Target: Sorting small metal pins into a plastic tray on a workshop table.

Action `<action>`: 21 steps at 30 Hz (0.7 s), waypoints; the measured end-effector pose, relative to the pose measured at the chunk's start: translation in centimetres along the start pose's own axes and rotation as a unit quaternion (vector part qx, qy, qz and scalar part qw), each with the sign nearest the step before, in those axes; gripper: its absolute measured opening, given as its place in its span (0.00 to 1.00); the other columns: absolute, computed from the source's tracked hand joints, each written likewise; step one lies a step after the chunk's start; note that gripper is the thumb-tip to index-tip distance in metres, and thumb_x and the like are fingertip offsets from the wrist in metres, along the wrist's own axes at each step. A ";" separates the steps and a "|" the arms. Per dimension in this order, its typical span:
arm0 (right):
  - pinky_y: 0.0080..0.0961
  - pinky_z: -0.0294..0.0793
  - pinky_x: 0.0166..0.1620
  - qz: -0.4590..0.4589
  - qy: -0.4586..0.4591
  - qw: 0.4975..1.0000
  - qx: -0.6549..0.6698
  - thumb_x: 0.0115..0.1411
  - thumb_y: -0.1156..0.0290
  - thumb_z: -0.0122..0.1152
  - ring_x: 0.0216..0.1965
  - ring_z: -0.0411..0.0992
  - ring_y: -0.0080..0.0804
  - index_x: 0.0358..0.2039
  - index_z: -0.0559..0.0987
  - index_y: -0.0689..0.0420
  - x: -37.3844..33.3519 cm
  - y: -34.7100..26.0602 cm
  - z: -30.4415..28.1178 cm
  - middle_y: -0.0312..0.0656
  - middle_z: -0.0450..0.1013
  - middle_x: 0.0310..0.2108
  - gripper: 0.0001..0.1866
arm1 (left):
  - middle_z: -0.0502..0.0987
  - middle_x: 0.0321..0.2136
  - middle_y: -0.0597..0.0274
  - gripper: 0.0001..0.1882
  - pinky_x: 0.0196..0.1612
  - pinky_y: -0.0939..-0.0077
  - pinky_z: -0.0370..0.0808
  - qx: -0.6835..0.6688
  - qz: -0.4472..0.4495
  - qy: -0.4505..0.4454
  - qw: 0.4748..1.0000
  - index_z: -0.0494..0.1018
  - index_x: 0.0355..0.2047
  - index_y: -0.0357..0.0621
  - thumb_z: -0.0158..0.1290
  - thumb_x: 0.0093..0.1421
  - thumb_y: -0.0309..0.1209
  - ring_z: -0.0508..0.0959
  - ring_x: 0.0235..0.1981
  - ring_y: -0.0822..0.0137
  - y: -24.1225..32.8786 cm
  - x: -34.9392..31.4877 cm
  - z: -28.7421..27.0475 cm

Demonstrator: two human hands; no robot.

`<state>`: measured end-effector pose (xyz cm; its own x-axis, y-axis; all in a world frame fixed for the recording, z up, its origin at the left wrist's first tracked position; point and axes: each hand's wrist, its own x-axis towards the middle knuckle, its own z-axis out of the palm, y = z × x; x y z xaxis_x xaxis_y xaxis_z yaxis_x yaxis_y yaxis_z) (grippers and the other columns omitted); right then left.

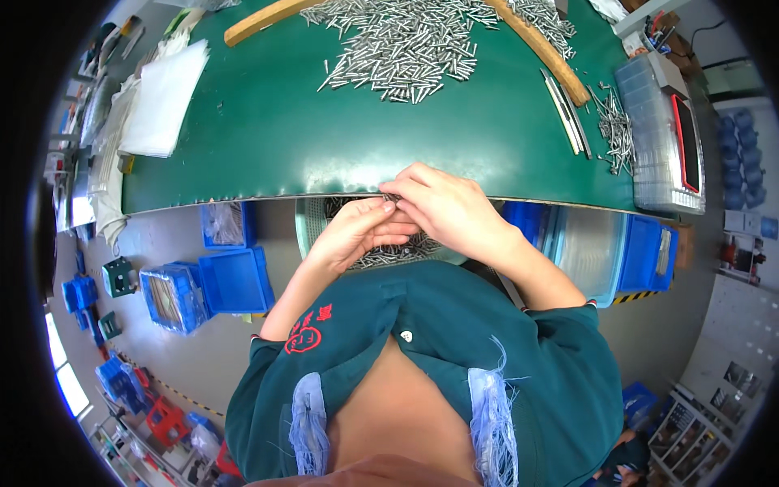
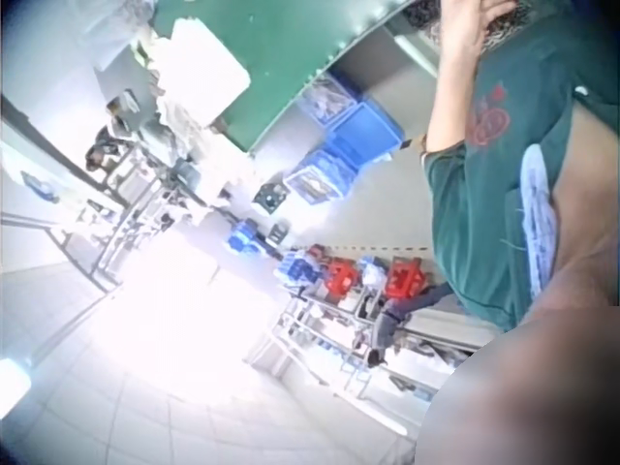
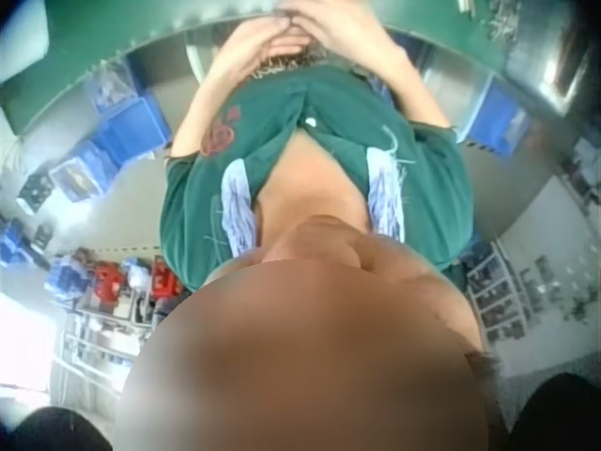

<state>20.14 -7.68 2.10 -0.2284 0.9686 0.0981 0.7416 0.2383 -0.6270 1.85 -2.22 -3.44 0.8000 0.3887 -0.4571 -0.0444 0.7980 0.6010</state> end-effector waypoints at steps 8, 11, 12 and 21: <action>0.27 0.75 0.37 0.014 0.006 1.000 -0.014 0.54 0.77 0.58 0.35 0.75 0.33 0.49 0.74 0.50 0.1 -0.3 0.0 0.37 0.72 0.38 0.20 | 0.78 0.39 0.51 0.16 0.44 0.72 0.78 0.135 0.040 0.036 0.989 0.70 0.45 0.31 0.44 0.67 0.34 0.80 0.41 0.62 0.1 -0.4 1.0; 0.26 0.75 0.36 0.021 0.001 1.000 0.020 0.55 0.78 0.58 0.35 0.74 0.30 0.50 0.75 0.51 0.0 -0.1 -0.1 0.38 0.72 0.38 0.21 | 0.79 0.37 0.53 0.16 0.43 0.76 0.77 0.172 0.082 0.043 0.981 0.72 0.44 0.33 0.44 0.67 0.35 0.80 0.40 0.66 0.2 -0.7 1.2; 0.24 0.75 0.36 0.027 -0.002 0.997 0.070 0.55 0.79 0.57 0.35 0.74 0.28 0.51 0.74 0.52 0.0 0.0 -0.2 0.38 0.72 0.37 0.21 | 0.79 0.35 0.54 0.15 0.42 0.76 0.77 0.212 0.094 0.041 0.972 0.72 0.44 0.32 0.44 0.67 0.33 0.80 0.39 0.67 0.5 -0.8 1.2; 0.21 0.73 0.37 0.109 -0.018 0.955 0.276 0.56 0.77 0.56 0.32 0.72 0.23 0.53 0.73 0.55 0.1 -0.6 -0.8 0.36 0.72 0.33 0.22 | 0.80 0.31 0.58 0.12 0.40 0.78 0.76 0.325 0.109 0.049 0.938 0.74 0.39 0.33 0.46 0.66 0.29 0.79 0.34 0.72 2.3 -1.8 1.7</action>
<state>20.19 -7.68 3.09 -0.1346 0.9856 -0.1021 0.3302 -0.0525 -0.9424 1.36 -1.85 -0.10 0.7539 0.5759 -0.3162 0.2000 0.2574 0.9454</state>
